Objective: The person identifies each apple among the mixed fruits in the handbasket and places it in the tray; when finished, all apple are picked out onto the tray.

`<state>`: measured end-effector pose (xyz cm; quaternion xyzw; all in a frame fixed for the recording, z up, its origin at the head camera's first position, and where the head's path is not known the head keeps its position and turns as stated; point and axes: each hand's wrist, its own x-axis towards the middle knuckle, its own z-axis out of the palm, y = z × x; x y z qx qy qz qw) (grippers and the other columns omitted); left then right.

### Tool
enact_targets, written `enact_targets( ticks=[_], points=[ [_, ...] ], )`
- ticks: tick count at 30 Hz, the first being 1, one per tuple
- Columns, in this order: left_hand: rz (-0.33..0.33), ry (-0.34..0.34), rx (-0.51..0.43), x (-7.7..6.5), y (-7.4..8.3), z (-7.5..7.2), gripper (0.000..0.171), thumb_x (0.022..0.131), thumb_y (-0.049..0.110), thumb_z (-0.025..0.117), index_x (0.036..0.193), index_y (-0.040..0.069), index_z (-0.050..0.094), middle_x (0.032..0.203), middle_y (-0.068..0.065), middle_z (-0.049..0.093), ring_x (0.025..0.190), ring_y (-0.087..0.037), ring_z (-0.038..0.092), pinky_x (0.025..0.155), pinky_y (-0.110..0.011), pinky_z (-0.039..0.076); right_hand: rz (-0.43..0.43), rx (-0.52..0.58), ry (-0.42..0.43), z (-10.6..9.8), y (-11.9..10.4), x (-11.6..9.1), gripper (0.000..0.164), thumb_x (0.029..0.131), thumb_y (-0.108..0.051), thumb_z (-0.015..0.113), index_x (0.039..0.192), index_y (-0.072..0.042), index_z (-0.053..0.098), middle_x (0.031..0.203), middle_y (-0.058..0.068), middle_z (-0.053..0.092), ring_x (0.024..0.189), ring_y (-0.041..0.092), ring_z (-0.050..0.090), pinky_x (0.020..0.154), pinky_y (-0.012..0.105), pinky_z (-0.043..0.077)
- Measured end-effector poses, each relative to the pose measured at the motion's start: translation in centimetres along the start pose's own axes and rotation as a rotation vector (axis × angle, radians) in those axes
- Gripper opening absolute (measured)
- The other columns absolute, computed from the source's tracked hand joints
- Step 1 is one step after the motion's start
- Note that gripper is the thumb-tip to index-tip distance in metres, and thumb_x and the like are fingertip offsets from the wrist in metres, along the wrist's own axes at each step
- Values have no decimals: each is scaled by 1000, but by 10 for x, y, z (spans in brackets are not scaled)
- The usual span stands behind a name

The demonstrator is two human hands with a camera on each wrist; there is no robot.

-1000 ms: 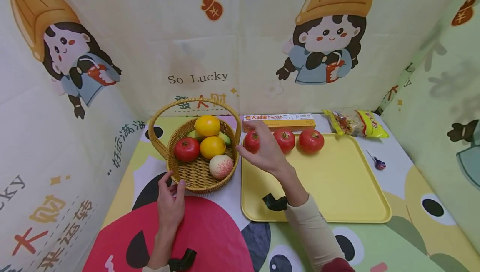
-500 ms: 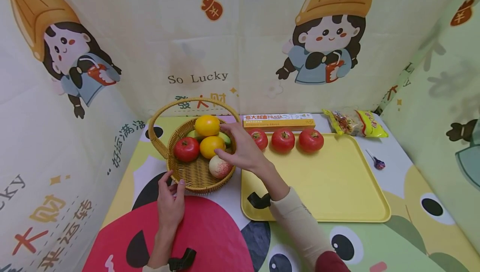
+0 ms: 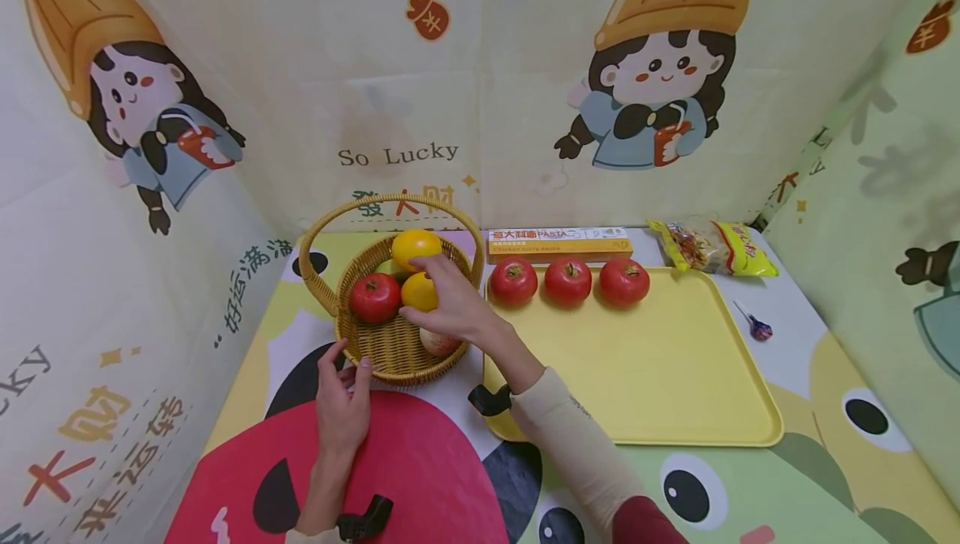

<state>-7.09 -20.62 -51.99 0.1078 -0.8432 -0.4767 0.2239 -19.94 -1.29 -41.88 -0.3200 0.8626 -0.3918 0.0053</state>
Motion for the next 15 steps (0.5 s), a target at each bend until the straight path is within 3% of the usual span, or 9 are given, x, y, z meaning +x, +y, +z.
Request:
enact_targets(
  ticks=[9, 15],
  points=[
    [-10, -4, 0, 0, 1, 0, 51, 102, 29, 57, 147, 14, 40, 132, -20, 58, 108, -34, 69, 78, 2, 37, 19, -65, -84, 15, -6, 10, 79, 86, -42, 73, 151, -12, 39, 151, 11, 44, 134, 24, 48, 112, 42, 43],
    [-16, -7, 17, 0, 1, 0, 51, 102, 30, 57, 147, 15, 40, 133, -20, 59, 108, -33, 70, 79, 0, 38, 45, -94, -110, 24, -9, 17, 82, 85, -44, 74, 153, -16, 37, 147, 11, 47, 127, 24, 53, 107, 40, 46]
  ],
)
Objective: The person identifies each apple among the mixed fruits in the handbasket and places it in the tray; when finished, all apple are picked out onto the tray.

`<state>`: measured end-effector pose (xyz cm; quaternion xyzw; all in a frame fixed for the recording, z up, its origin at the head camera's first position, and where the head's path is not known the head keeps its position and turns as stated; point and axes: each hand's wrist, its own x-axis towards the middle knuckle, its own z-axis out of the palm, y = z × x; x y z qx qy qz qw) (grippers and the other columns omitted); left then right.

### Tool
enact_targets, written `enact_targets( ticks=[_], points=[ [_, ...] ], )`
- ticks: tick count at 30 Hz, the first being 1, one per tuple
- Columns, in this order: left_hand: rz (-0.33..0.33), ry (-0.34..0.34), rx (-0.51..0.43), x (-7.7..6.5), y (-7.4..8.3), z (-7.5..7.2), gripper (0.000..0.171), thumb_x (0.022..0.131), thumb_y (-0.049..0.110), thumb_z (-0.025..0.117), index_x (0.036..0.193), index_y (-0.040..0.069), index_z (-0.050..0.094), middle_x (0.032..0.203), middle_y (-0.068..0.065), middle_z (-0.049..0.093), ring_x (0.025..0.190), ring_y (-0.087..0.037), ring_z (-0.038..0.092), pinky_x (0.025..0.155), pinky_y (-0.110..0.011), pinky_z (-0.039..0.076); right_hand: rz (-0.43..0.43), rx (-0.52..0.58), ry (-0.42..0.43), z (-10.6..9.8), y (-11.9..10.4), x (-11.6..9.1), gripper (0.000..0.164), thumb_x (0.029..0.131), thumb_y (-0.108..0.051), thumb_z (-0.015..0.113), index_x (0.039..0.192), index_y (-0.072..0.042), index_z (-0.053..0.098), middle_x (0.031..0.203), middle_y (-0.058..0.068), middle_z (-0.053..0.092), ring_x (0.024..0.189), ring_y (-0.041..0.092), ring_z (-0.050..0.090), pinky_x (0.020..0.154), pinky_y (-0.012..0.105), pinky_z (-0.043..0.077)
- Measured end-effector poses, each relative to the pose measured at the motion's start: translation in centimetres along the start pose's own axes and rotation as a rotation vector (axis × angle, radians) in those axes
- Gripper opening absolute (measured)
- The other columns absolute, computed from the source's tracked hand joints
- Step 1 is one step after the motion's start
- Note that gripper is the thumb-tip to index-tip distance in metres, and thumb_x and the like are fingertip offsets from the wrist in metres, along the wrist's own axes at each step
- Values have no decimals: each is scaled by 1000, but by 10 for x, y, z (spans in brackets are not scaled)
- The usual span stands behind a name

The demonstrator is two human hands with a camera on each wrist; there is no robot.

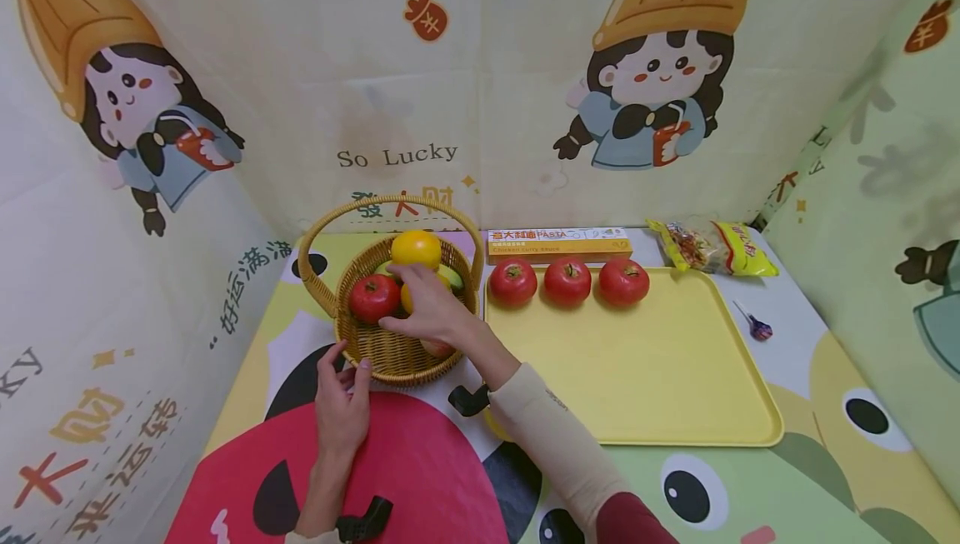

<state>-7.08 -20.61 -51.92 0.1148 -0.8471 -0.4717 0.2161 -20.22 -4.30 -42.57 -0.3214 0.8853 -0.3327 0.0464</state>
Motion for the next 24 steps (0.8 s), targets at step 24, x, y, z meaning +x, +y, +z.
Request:
enact_targets(
  ticks=[24],
  points=[
    [-9, -10, 5, 0, 0, -2, 51, 102, 31, 57, 147, 15, 40, 130, -20, 60, 109, -31, 70, 79, -1, 39, 53, 19, -152, 22, -6, 30, 91, 84, -32, 80, 157, -16, 27, 156, 7, 39, 135, 23, 48, 112, 37, 44]
  ],
)
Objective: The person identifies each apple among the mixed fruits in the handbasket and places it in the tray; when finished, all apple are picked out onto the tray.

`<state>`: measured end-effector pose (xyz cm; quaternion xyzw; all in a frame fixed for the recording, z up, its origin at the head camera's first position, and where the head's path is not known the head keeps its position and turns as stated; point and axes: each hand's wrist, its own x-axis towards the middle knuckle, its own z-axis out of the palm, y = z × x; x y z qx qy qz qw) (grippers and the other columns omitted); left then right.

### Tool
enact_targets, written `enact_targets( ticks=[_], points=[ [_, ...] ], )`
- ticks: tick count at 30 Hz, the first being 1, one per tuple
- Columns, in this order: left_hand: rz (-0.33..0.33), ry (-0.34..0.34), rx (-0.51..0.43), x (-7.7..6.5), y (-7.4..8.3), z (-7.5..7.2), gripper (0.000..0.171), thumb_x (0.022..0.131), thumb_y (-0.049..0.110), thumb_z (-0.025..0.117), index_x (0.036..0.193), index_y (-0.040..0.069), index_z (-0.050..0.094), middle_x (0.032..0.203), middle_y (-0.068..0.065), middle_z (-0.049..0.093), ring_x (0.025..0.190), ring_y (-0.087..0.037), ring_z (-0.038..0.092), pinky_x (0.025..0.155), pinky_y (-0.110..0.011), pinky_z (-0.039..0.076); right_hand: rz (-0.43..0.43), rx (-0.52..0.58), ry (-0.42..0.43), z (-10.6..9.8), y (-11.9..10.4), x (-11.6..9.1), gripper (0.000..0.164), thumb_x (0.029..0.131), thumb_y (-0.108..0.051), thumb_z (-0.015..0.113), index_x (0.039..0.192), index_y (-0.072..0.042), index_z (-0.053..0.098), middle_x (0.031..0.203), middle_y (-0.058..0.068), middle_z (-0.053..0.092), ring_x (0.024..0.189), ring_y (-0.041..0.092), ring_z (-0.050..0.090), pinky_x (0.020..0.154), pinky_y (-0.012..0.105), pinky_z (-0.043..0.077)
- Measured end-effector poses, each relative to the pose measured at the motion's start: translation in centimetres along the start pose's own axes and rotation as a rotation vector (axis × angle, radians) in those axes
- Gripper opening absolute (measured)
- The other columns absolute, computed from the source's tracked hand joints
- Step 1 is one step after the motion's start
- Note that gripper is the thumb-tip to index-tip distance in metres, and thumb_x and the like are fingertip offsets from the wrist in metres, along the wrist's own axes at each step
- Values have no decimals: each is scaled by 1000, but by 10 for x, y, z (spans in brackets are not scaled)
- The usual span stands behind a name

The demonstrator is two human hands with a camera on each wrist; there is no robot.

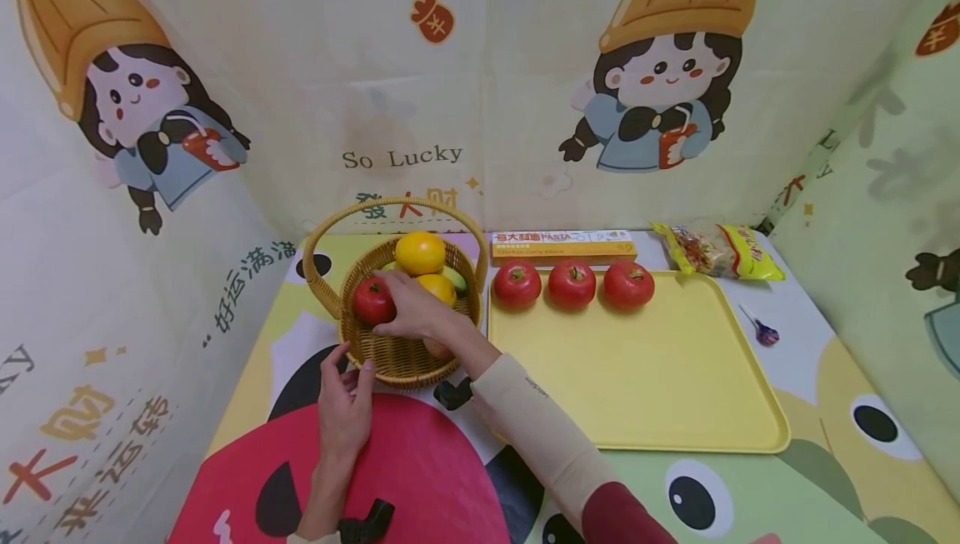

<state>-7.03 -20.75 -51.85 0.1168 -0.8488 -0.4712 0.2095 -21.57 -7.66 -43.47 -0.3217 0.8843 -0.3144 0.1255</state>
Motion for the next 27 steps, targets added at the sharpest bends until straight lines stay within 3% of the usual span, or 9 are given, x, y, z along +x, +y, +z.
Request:
enact_targets(
  ticks=[8, 15, 20, 27],
  points=[
    [15, 20, -20, 1, -1, 2, 49, 102, 29, 58, 146, 14, 42, 125, -21, 63, 107, -31, 70, 78, 3, 37, 38, -78, -12, 1, -6, 2, 95, 85, -31, 80, 160, -18, 24, 159, 12, 36, 136, 31, 40, 108, 40, 46],
    [1, 7, -12, 0, 0, 2, 50, 102, 31, 58, 146, 15, 41, 124, -20, 63, 107, -31, 70, 78, 1, 38, 93, -189, -8, 7, -11, 1, 91, 82, -33, 83, 156, -11, 35, 155, 15, 33, 135, 27, 40, 108, 35, 45],
    [12, 16, -18, 0, 0, 3, 49, 102, 27, 58, 146, 14, 42, 122, -20, 64, 104, -31, 70, 78, 1, 39, 64, -303, -33, 12, -14, -1, 83, 81, -38, 82, 149, -6, 46, 150, 16, 36, 135, 28, 42, 106, 32, 46],
    [17, 15, -38, 0, 0, 3, 49, 102, 24, 57, 147, 12, 42, 121, -22, 64, 102, -36, 70, 78, 2, 39, -1, -384, -79, 16, -14, -2, 83, 80, -42, 83, 148, -12, 45, 145, 10, 47, 129, 23, 51, 106, 29, 46]
  ],
)
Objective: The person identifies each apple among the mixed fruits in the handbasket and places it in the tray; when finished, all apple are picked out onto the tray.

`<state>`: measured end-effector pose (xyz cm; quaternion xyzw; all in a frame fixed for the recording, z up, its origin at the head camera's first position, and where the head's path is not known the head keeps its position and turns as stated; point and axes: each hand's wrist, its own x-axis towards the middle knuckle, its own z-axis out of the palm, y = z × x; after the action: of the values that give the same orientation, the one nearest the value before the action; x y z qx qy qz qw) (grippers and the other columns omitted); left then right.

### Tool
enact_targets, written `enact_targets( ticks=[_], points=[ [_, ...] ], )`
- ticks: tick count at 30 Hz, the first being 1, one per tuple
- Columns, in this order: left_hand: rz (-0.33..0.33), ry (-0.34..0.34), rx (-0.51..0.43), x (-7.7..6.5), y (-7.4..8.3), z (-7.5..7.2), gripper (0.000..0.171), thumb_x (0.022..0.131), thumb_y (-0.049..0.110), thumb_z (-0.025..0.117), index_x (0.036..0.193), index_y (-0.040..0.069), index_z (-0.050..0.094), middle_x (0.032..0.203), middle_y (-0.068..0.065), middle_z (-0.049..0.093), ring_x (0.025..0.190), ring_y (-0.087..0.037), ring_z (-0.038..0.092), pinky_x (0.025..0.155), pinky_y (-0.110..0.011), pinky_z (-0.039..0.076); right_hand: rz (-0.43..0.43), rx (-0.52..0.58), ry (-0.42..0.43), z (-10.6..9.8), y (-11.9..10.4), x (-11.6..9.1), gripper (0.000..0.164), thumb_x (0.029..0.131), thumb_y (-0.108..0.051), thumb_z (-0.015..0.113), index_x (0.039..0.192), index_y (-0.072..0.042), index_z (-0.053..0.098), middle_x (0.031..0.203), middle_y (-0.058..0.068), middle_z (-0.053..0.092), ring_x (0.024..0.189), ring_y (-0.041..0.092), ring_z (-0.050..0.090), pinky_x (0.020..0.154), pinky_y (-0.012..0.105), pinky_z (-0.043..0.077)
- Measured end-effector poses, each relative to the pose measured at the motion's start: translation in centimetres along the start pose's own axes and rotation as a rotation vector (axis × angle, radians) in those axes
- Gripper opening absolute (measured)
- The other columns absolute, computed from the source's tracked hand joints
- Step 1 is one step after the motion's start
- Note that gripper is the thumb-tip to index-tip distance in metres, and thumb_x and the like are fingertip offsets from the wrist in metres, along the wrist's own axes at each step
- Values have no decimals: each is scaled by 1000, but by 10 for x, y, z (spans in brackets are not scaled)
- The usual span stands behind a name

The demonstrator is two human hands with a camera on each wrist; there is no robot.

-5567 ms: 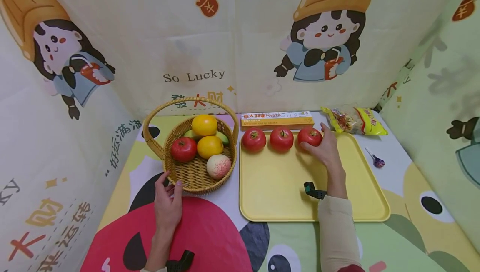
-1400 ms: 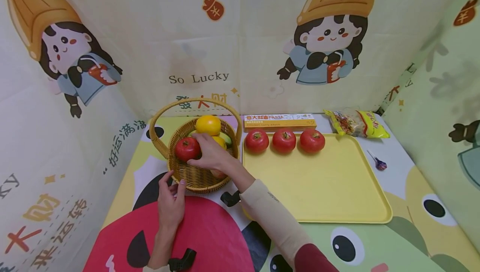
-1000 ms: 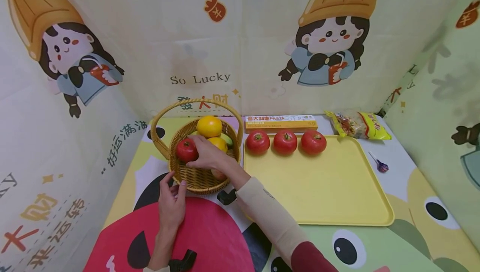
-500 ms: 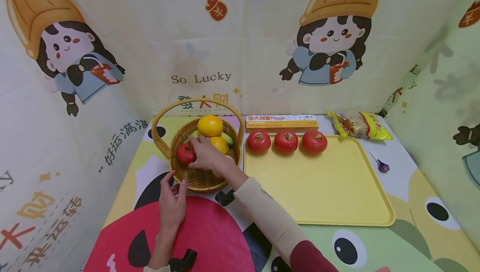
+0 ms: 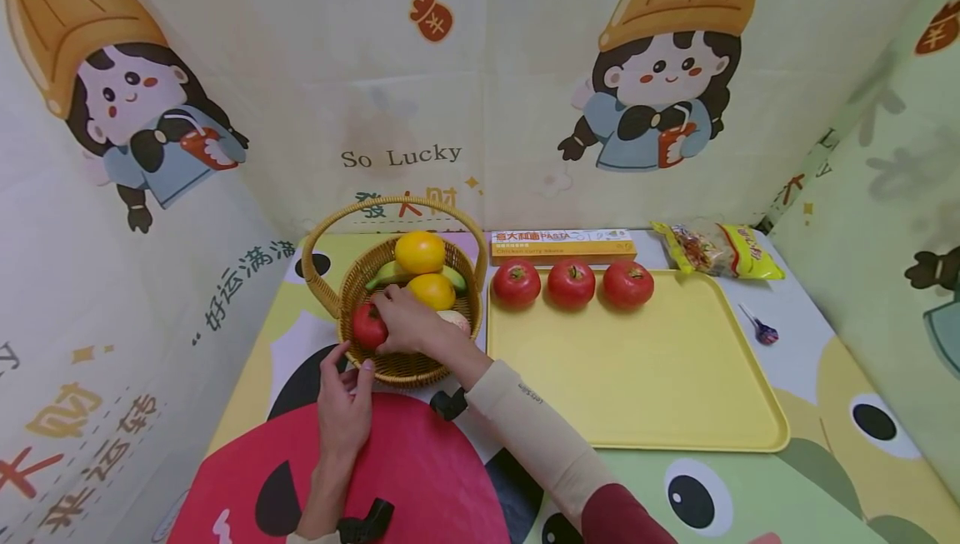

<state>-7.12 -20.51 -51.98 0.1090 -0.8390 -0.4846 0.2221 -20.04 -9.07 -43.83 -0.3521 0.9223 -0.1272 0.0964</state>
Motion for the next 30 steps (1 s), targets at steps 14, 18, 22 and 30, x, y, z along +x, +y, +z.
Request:
enact_targets(
  ticks=[14, 18, 22, 30],
  points=[
    [-13, -5, 1, 1, 1, -1, 50, 101, 28, 58, 146, 13, 41, 125, -21, 62, 105, -32, 70, 77, 3, 39, -50, 33, -32, 8, 2, 1, 90, 77, -39, 86, 151, -19, 39, 149, 7, 45, 125, 21, 54, 104, 29, 49],
    [-11, -8, 4, 1, 1, -2, 50, 101, 29, 58, 146, 12, 41, 127, -20, 61, 106, -32, 70, 77, 2, 39, -68, 52, -22, 8, 3, 0, 88, 76, -37, 87, 149, -20, 42, 145, 6, 47, 121, 19, 55, 101, 28, 50],
    [-20, -14, 11, 0, 0, -2, 51, 102, 29, 58, 146, 13, 40, 127, -20, 61, 106, -31, 70, 78, 2, 39, -98, 56, -12, 9, 5, -2, 85, 74, -36, 87, 147, -20, 45, 142, 5, 49, 117, 18, 56, 97, 26, 51],
    [-26, -25, -1, 0, 0, -3, 50, 102, 30, 57, 146, 14, 40, 128, -20, 60, 107, -31, 69, 78, 2, 39, -109, 85, 48, 4, 8, -10, 85, 75, -39, 85, 147, -22, 44, 143, 6, 47, 121, 19, 52, 96, 29, 53]
  ],
)
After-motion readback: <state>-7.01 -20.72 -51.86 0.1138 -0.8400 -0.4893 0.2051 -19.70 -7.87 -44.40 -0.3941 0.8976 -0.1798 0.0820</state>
